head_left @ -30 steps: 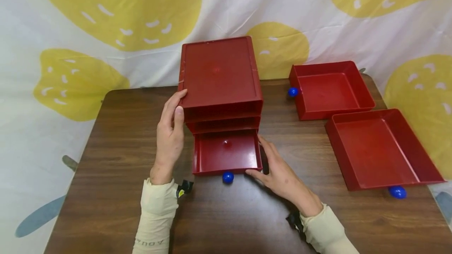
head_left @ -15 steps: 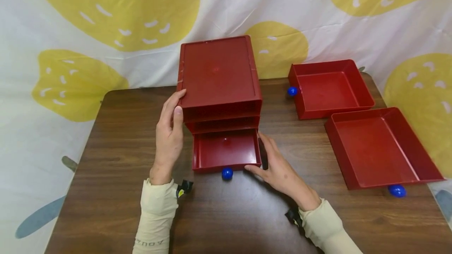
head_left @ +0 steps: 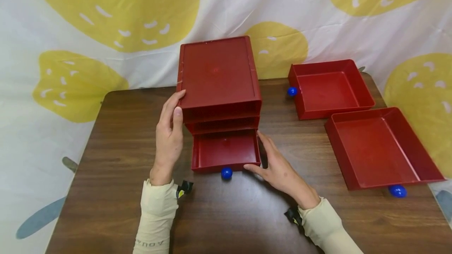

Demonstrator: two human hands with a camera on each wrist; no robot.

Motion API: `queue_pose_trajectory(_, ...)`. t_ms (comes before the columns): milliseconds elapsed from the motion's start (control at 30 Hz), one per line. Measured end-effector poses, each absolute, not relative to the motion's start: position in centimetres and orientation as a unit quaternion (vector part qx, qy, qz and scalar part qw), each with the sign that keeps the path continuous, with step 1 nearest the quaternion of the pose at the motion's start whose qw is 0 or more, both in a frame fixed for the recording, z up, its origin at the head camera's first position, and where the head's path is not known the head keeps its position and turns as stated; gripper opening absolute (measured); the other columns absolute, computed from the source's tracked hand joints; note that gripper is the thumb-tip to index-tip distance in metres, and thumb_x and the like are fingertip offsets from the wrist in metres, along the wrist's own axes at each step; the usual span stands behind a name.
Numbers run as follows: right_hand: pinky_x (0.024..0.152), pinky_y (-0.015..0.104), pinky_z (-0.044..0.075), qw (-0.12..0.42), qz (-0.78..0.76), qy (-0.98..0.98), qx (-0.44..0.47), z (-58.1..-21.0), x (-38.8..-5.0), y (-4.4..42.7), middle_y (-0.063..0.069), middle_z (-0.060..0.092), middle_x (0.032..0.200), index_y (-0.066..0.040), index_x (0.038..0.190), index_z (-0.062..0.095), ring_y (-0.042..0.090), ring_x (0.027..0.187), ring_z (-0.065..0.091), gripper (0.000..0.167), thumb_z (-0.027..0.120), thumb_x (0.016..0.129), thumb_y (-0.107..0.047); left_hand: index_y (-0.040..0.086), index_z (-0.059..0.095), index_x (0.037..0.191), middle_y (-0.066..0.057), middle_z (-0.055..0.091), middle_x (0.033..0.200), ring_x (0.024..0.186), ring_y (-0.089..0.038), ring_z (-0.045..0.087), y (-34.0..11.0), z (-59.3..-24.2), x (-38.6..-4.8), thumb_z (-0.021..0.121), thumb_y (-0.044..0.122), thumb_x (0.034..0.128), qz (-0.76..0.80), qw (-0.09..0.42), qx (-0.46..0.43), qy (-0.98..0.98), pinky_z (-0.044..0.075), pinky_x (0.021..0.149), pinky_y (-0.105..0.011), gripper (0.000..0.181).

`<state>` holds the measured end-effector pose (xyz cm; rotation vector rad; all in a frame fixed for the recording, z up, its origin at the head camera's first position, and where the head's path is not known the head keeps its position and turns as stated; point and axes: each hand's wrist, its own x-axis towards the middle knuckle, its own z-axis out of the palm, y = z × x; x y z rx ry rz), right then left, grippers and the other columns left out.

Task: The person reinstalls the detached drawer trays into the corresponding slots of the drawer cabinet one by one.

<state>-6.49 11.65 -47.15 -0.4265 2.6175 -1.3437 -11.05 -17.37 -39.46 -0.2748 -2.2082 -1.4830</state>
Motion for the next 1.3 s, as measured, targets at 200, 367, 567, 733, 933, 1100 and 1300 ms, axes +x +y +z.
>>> queue_pose_trajectory(200, 0.122, 0.061, 0.033, 0.082, -0.464, 0.872, -0.137, -47.3, -6.7, 11.7, 0.020, 0.025, 0.171, -0.008, 0.168, 0.009, 0.039, 0.154, 0.036, 0.110, 0.083, 0.090, -0.033, 0.025, 0.060, 0.147, 0.005, 0.055, 0.153, 0.143, -0.013, 0.049, -17.4, -39.5, -11.1, 0.048, 0.018, 0.1109, -0.540, 0.231, -0.098, -0.803, 0.035, 0.120, -0.023, 0.039)
queue_pose_trajectory(367, 0.122, 0.061, 0.034, 0.084, -0.461, 0.875, -0.125, -47.3, -6.9, 11.7, 0.018, 0.025, 0.171, -0.009, 0.168, 0.010, 0.039, 0.154, 0.035, 0.105, 0.079, 0.093, -0.036, 0.027, 0.059, 0.147, 0.008, 0.055, 0.153, 0.143, -0.012, 0.048, -17.3, -39.6, -10.9, 0.049, 0.019, 0.1108, -0.540, 0.227, -0.097, -0.805, 0.035, 0.121, -0.023, 0.039)
queue_pose_trajectory(567, 0.120, 0.061, 0.038, 0.075, -0.454, 0.879, -0.126, -47.4, -7.3, 11.3, 0.018, 0.027, 0.170, -0.012, 0.168, 0.010, 0.039, 0.152, 0.039, 0.104, 0.078, 0.094, -0.038, 0.029, 0.060, 0.147, 0.009, 0.055, 0.152, 0.143, -0.011, 0.048, -17.3, -39.4, -10.8, 0.049, 0.019, 0.1108, -0.543, 0.232, -0.099, -0.801, 0.035, 0.121, -0.024, 0.039)
queue_pose_trajectory(733, 0.118, 0.061, 0.039, 0.079, -0.459, 0.877, -0.121, -47.3, -7.7, 11.1, 0.019, 0.028, 0.168, -0.016, 0.169, 0.008, 0.039, 0.150, 0.042, 0.102, 0.076, 0.096, -0.037, 0.028, 0.060, 0.147, 0.009, 0.055, 0.152, 0.143, -0.012, 0.048, -17.3, -39.3, -10.9, 0.049, 0.020, 0.1110, -0.542, 0.232, -0.100, -0.801, 0.035, 0.121, -0.024, 0.039)
queue_pose_trajectory(933, 0.121, 0.060, 0.036, 0.082, -0.459, 0.876, -0.126, -47.1, -8.2, 11.0, 0.018, 0.021, 0.172, -0.017, 0.169, 0.006, 0.039, 0.154, 0.035, 0.099, 0.073, 0.098, -0.035, 0.025, 0.060, 0.147, 0.006, 0.056, 0.152, 0.143, -0.013, 0.049, -17.3, -39.5, -11.0, 0.049, 0.016, 0.1108, -0.538, 0.238, -0.101, -0.803, 0.034, 0.121, -0.024, 0.039)
queue_pose_trajectory(1100, 0.123, 0.060, 0.033, 0.089, -0.456, 0.877, -0.125, -47.0, -8.4, 10.9, 0.019, 0.017, 0.173, -0.013, 0.169, 0.005, 0.039, 0.157, 0.029, 0.098, 0.071, 0.099, -0.036, 0.015, 0.060, 0.147, -0.004, 0.056, 0.152, 0.144, -0.017, 0.049, -16.8, -38.5, -10.6, 0.047, 0.013, 0.1108, -0.538, 0.234, -0.098, -0.804, 0.034, 0.121, -0.023, 0.038)
queue_pose_trajectory(1300, 0.125, 0.059, 0.030, 0.087, -0.454, 0.878, -0.127, -47.0, -8.8, 10.8, 0.021, 0.018, 0.173, -0.009, 0.168, 0.007, 0.039, 0.158, 0.027, 0.096, 0.071, 0.100, -0.034, 0.006, 0.058, 0.147, -0.013, 0.055, 0.152, 0.144, -0.022, 0.049, -16.1, -36.7, -9.6, 0.044, 0.014, 0.1116, -0.540, 0.228, -0.096, -0.804, 0.034, 0.120, -0.021, 0.038)
